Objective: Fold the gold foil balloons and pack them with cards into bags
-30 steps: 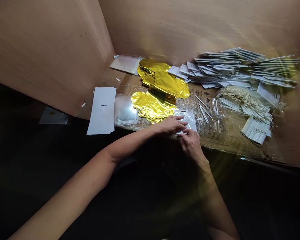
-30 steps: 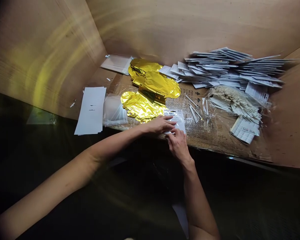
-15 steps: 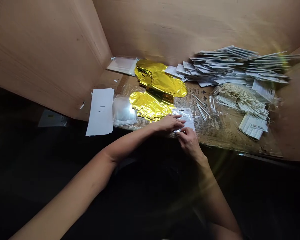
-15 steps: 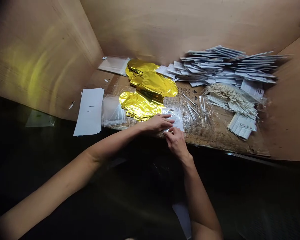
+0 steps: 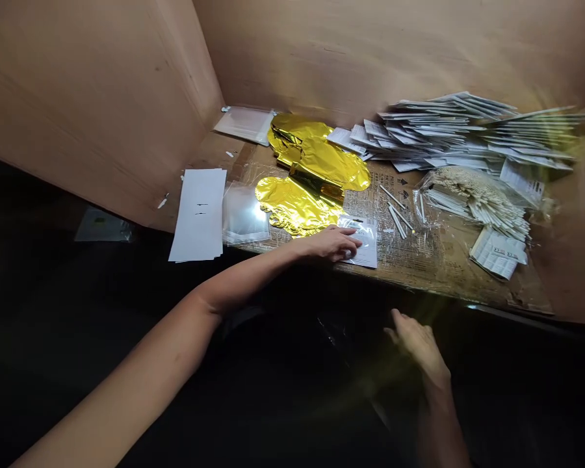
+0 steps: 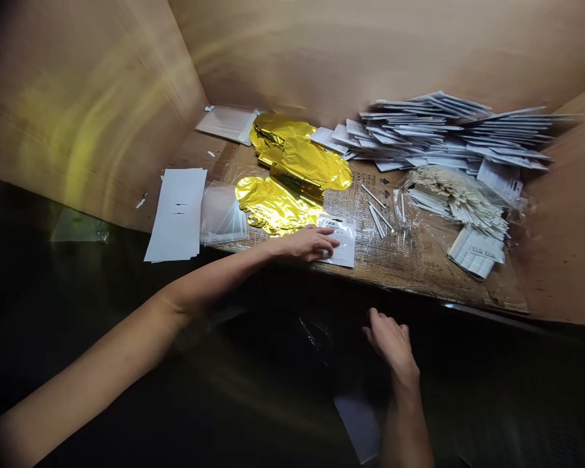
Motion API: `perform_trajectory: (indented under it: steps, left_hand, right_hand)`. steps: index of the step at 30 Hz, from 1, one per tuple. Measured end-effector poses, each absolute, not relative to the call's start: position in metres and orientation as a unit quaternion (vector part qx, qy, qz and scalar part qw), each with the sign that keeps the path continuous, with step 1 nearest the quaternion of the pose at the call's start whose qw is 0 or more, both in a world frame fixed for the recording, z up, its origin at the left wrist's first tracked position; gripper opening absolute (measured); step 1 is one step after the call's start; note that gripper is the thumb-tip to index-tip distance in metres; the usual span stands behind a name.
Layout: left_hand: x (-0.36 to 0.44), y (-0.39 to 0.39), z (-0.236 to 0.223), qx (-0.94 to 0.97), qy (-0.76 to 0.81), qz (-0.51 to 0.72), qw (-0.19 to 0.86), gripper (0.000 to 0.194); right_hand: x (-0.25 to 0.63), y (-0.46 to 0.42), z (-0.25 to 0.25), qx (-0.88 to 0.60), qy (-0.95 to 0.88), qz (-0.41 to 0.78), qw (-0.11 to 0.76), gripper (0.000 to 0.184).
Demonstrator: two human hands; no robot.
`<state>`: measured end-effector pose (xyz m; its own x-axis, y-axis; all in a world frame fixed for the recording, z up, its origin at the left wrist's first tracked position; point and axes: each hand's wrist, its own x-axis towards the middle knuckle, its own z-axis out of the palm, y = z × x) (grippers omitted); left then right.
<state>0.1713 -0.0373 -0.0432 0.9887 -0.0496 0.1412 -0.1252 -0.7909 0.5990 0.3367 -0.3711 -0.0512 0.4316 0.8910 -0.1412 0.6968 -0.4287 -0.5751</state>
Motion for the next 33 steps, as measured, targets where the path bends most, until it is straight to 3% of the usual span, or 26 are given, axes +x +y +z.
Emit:
perform_trajectory:
  steps: [4,7,10,14,18,21,24,28,31,33]
  left_hand:
    - [0.166,-0.043,-0.040,0.948,-0.092,0.027,0.304,0.027]
    - [0.164,-0.050,-0.037,0.949,-0.112,0.032,0.292,0.015]
    - [0.163,-0.057,-0.037,0.952,-0.104,0.056,0.282,0.015]
    - [0.162,-0.066,-0.047,0.962,-0.055,0.090,0.252,0.019]
    - [0.155,-0.071,-0.060,0.946,-0.090,0.165,0.266,0.017]
    - [0.146,-0.071,-0.063,0.888,-0.069,0.331,0.312,0.013]
    - [0.140,-0.073,-0.065,0.821,0.012,0.482,0.306,0.013]
    - [0.139,-0.081,-0.072,0.835,-0.001,0.504,0.223,0.011]
    - [0.135,-0.082,-0.077,0.848,-0.031,0.491,0.197,0.008]
    - [0.128,-0.068,-0.074,0.844,-0.003,0.493,0.210,0.007]
  right_hand:
    - [0.321,-0.357,-0.054,-0.822,-0.550,-0.008,0.143,0.034]
    - [0.309,-0.317,-0.053,-0.766,-0.613,-0.074,0.180,0.019]
    - [0.304,-0.287,-0.052,-0.781,-0.558,-0.044,0.276,0.027]
    - [0.297,-0.275,-0.050,-0.869,-0.370,0.040,0.328,0.033]
    - [0.297,-0.273,-0.039,-0.792,-0.254,0.323,0.451,0.053]
    - [0.321,-0.255,-0.015,-0.701,-0.261,0.462,0.476,0.056]
    - [0.374,-0.204,0.035,-0.701,-0.292,0.360,0.541,0.047]
    - [0.458,-0.097,0.127,-0.718,-0.215,0.164,0.641,0.031]
    - [0.487,-0.036,0.166,-0.745,-0.221,0.160,0.609,0.030]
    - [0.482,-0.018,0.162,-0.748,-0.254,0.161,0.592,0.030]
